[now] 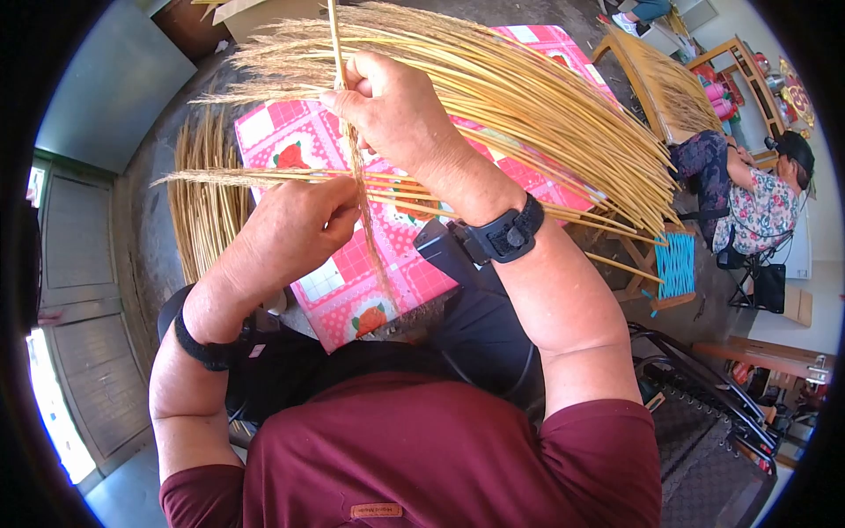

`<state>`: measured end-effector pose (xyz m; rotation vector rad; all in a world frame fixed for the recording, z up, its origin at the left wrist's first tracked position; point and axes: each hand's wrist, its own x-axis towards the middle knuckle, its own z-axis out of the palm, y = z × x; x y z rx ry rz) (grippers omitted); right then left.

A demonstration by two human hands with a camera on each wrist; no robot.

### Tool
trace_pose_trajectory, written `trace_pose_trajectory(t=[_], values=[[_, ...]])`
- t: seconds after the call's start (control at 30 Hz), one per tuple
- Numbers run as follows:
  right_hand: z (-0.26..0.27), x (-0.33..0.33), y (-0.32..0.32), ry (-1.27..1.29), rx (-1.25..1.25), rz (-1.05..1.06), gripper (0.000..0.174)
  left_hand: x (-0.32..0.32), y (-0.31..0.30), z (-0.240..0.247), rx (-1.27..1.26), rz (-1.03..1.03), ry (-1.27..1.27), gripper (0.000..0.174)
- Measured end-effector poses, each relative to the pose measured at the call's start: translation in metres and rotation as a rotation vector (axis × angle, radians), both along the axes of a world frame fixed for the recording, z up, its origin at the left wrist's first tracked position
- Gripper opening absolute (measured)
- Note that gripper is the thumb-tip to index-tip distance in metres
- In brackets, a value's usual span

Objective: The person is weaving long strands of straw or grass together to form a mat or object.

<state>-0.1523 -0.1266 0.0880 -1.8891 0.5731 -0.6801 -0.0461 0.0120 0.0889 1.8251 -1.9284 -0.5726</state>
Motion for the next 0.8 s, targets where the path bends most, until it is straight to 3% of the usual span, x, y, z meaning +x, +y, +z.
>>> trace_pose_trajectory(t=[0.5, 0.7, 0.8], values=[[-0.006, -0.001, -0.005, -0.012, -0.08, 0.019, 0.014, 0.001, -0.004, -0.006, 0.08, -0.099, -0.021, 0.007], [-0.007, -0.001, -0.004, -0.03, -0.128, -0.001, 0.012, 0.002, -0.006, -0.009, 0.084, -0.077, -0.126, 0.01], [-0.007, 0.0, 0.0, -0.053, -0.12, 0.006, 0.013, 0.005, -0.006, -0.011, 0.149, -0.058, -0.307, 0.013]])
